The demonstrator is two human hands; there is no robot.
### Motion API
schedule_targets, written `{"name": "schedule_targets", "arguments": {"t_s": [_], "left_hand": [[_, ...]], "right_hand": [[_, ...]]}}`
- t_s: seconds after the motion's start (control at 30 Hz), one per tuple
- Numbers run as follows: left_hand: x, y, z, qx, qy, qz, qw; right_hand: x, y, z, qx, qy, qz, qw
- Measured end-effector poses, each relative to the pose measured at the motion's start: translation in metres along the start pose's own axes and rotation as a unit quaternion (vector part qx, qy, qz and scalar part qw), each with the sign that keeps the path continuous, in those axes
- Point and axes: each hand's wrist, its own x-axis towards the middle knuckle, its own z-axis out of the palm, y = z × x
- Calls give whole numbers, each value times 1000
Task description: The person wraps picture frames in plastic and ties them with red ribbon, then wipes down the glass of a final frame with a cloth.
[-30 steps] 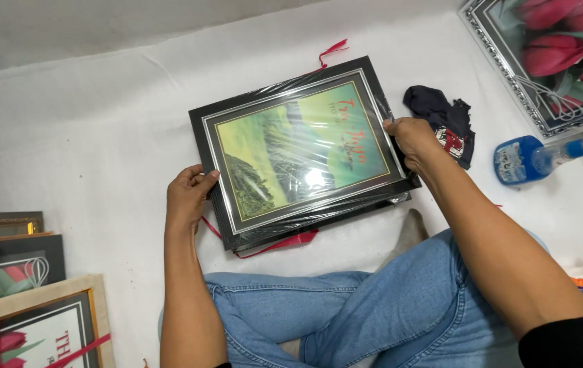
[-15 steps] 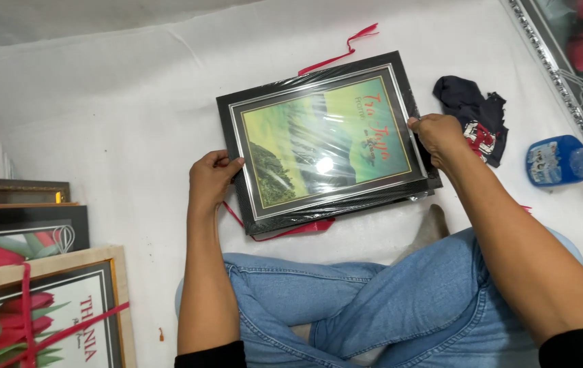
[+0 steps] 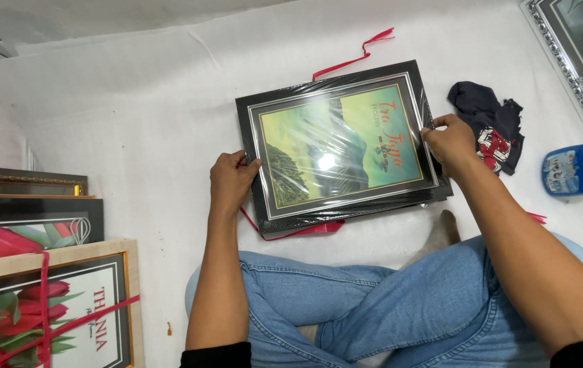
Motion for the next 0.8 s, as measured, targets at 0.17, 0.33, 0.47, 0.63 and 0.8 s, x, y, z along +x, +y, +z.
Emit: {"name": "schedule_targets", "arguments": {"t_s": [0.17,0.33,0.47,0.63,0.8], "left_hand": [[-5,3,4,65,-2,9,998],[-9,11,4,76,5,-6,997],[-3,11,-14,103,40,-12,994],[13,-23,-24,200,13,-131,971],[31,-85,-5,256,-44,-221,940]], "right_hand": [[-3,-3,1,-51,3,-2,999],[-15,-25,-10,-97,-15,-1,995],[-5,-39,-47,-147,-11,-9,989],[9,-36,-80,-237,36,16,971],[-8,-44,-70,-334,-98,57,936]]}}
